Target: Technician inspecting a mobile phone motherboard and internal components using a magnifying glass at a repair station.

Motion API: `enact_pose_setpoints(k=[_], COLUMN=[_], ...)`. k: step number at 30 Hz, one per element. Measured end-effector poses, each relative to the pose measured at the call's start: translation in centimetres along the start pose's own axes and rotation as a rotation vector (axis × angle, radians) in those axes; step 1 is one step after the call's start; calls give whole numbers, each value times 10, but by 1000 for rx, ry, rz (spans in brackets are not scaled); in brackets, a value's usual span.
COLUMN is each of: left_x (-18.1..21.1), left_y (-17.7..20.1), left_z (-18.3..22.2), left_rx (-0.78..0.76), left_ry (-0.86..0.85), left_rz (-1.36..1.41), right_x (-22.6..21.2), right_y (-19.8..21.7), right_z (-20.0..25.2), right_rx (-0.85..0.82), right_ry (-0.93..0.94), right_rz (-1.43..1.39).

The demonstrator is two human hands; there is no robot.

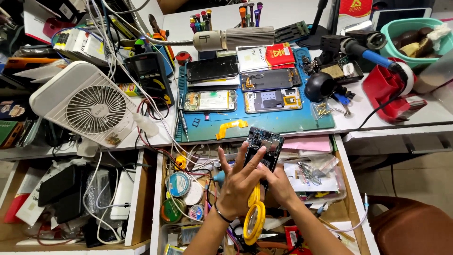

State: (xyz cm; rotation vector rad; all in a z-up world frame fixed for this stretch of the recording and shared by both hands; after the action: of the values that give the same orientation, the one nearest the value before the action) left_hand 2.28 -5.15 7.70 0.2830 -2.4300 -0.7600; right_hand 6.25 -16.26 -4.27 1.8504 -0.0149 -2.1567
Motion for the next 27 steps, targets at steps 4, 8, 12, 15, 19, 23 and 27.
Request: enact_pose_setpoints(k=[4, 8, 12, 15, 19, 23, 27], left_x=[5, 9, 8, -8, -3, 31, 63], left_y=[0, 4, 7, 13, 40, 43, 25], left_z=[-2, -3, -2, 13, 13, -5, -12], left_rx=[-37, -25, 77, 344, 564, 350, 128], left_ry=[42, 34, -9, -79, -13, -244, -307], left_rz=[3, 39, 254, 273, 376, 231, 347], right_x=[2, -5, -6, -29, -25, -10, -2], right_y=[-2, -5, -8, -20, -24, -14, -9], right_z=[6, 0, 8, 13, 23, 9, 8], right_rx=[-8, 1, 11, -30, -37, 12, 13], right_ry=[-41, -103, -217, -141, -336, -252, -153], right_rz=[23, 99, 190, -61, -306, -164, 12])
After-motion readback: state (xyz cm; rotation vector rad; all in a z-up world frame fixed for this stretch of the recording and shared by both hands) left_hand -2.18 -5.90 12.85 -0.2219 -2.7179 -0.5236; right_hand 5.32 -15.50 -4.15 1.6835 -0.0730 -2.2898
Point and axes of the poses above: each hand's wrist, its own z-axis away from the middle knuckle, its own y-axis out of the back of the hand, x = y × z, the point moved 7 cm from there along -z, towards the middle knuckle, and after that the axes turned 15 degrees about z, right-handed, at the moved point
